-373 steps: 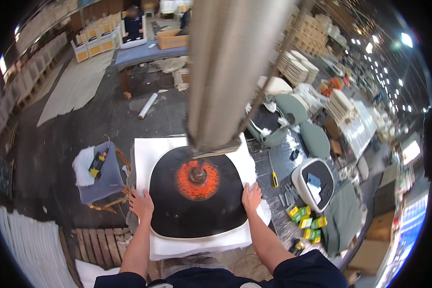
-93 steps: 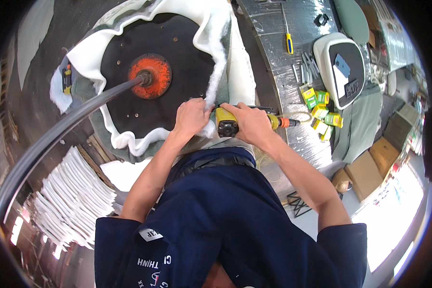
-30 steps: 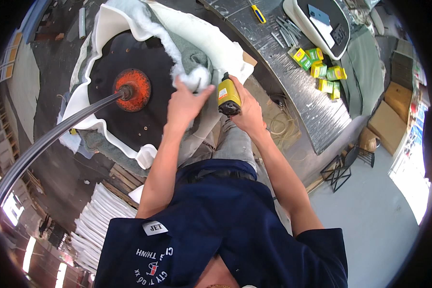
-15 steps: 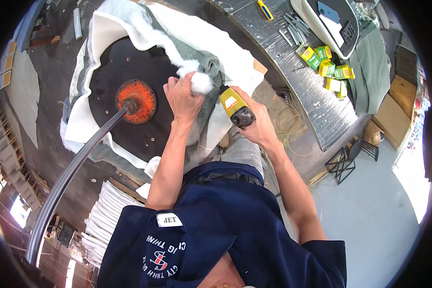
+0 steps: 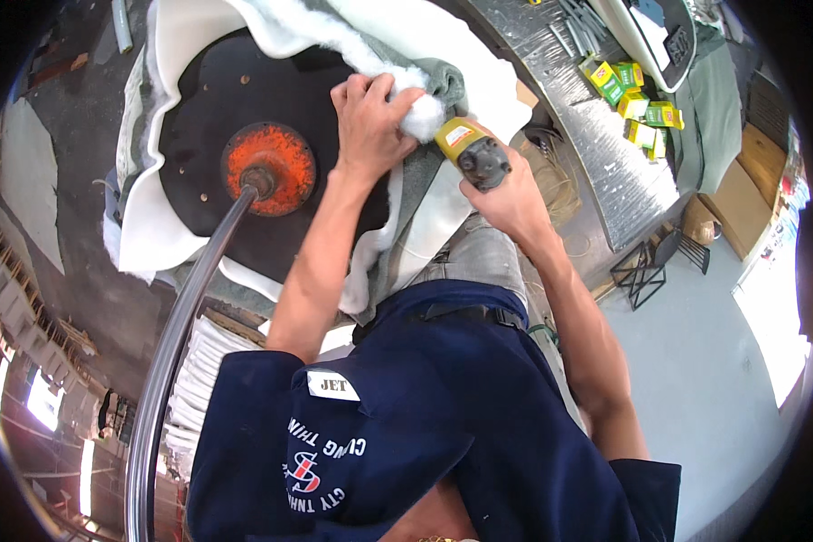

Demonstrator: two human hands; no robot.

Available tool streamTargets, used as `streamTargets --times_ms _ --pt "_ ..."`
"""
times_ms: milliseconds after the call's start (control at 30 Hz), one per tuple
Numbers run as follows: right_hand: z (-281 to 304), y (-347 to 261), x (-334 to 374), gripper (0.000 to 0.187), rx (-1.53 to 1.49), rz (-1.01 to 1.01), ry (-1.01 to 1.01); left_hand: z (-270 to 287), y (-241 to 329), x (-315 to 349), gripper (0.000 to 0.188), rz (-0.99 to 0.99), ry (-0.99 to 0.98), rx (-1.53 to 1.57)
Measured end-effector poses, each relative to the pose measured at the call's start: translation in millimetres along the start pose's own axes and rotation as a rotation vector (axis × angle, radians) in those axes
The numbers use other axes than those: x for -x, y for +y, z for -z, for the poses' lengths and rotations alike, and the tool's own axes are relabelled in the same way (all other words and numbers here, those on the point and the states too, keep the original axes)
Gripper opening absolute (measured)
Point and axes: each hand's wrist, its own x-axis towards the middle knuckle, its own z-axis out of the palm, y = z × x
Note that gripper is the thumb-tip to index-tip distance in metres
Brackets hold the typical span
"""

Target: The person staples fabric and foam padding onto a chair cushion base using a pneumatic staple gun. They stretch the material, align layers, and secure the edges around the perimeter of the cushion.

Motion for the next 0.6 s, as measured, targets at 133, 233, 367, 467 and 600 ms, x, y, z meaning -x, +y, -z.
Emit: streamTargets --times_ms 133,233,367,467,600 --pt "16 22 5 0.058 -0.072 -0.088 -0.074 -2 -18 -19 0.049 -0.086 -0.076 0.013" --pt "15 18 2 0.047 -0.081 -0.029 -0.072 -8 -31 -35 0.046 -0.148 -0.076 0.061" --pt "3 0 -7 0.038 0.001 -0.022 0.008 -11 -34 -46 0.042 -0.200 -0.149 0.091" --pt "-7 -7 -14 0.062 0.002 -0.117 0.021 -23 -43 -53 0.042 -0.217 -0.131 0.076" --pt "-6 -4 -16 0.059 -0.001 -0.117 0.042 -28 -45 -57 0.044 -0.206 -0.132 0.070"
